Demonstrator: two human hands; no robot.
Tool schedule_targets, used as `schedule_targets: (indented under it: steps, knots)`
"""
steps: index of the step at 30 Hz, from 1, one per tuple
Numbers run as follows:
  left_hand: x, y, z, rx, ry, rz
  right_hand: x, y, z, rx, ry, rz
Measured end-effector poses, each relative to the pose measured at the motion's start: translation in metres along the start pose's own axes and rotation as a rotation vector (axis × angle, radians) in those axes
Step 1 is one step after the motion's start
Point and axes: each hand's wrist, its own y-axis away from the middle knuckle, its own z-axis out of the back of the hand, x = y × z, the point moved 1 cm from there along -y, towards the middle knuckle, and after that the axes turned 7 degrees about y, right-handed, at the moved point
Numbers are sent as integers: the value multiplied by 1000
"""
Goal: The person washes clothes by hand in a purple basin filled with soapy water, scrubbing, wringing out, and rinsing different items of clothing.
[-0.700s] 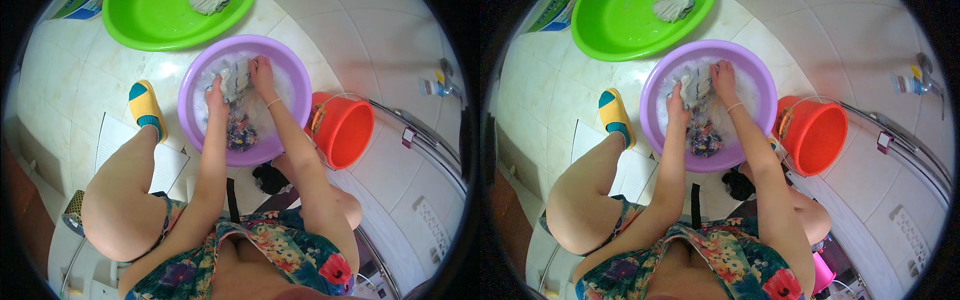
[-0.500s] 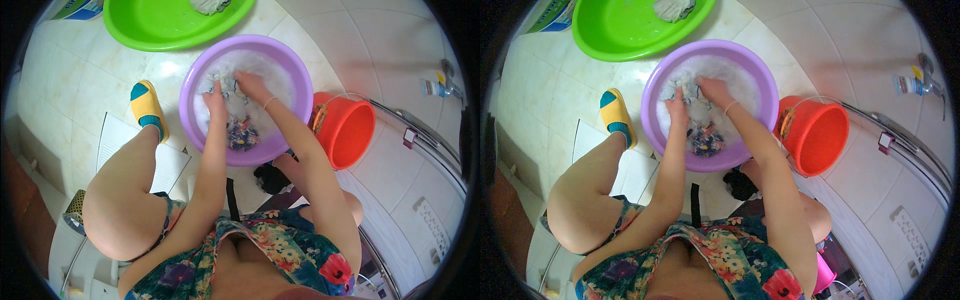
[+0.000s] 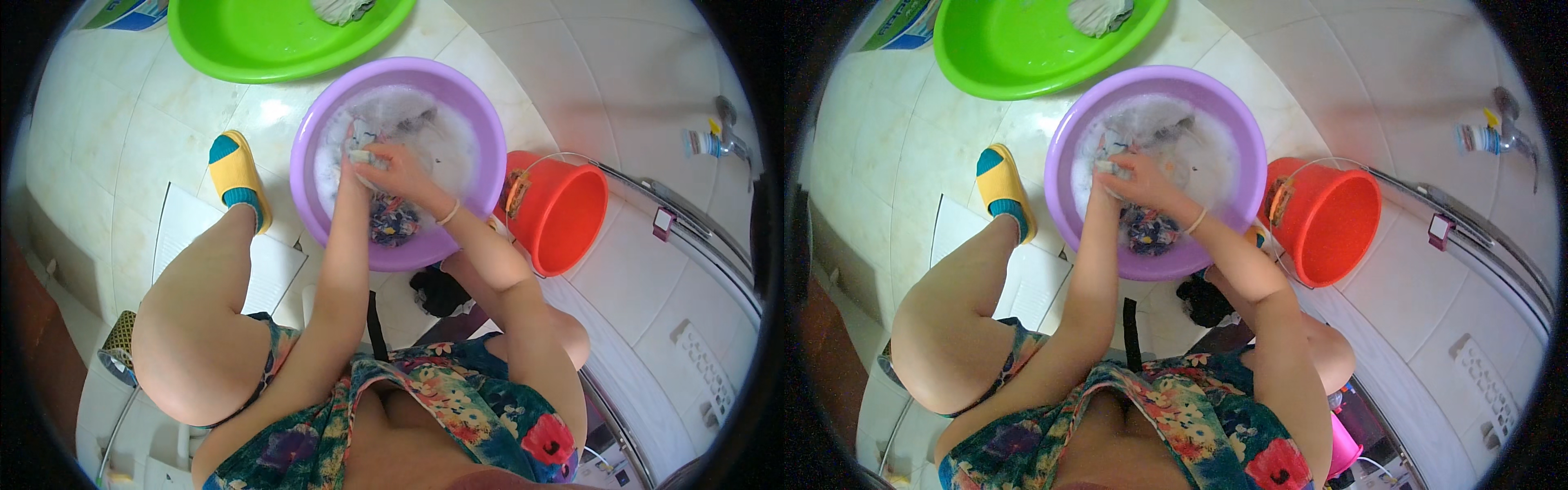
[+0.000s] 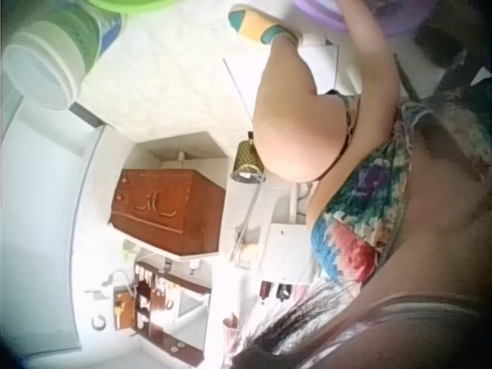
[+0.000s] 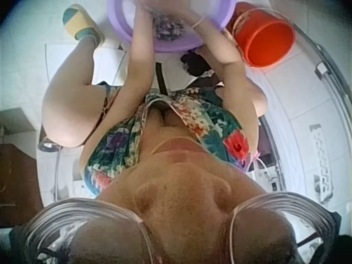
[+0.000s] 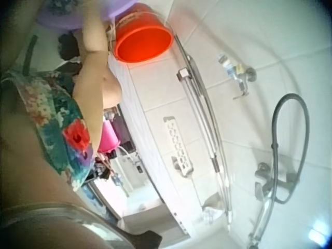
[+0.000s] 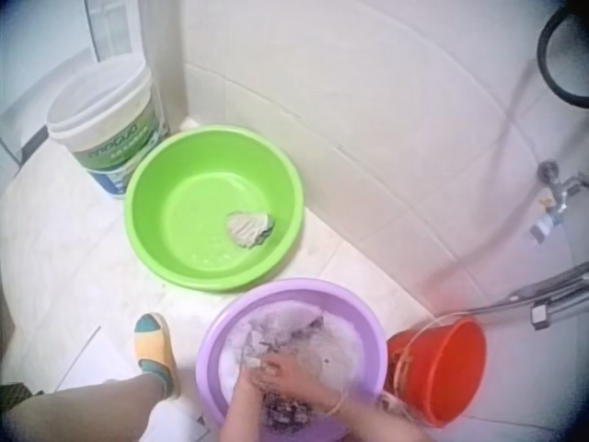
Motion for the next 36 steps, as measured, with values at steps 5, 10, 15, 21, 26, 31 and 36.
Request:
schedule_targets:
  steps: [5,10,15,21,26,31,36]
  knots:
    - [1,-11,8,-193,-212,-143,-81,-48,-3,-143,830,-107]
    - [5,-4,-2,-363,-341,-351,-140,-56,5,-616,772,-88]
    - [-17,-12,39,-371,-582,-610,-128,-65,-20,121,942,35]
    - [0,-8,7,-347,-264,-353,-129,-62,9,-147,-254,-455]
    - [-3,-4,0,-65,24,-32,-19,-19,-3,-23,-462,-145]
    - [7,6,-21,-67,-14,-82,-22,-16,0,95,210,19]
    - [-4,7,-13,-189,-76,-129,-123,-56,28,-559,415,-312]
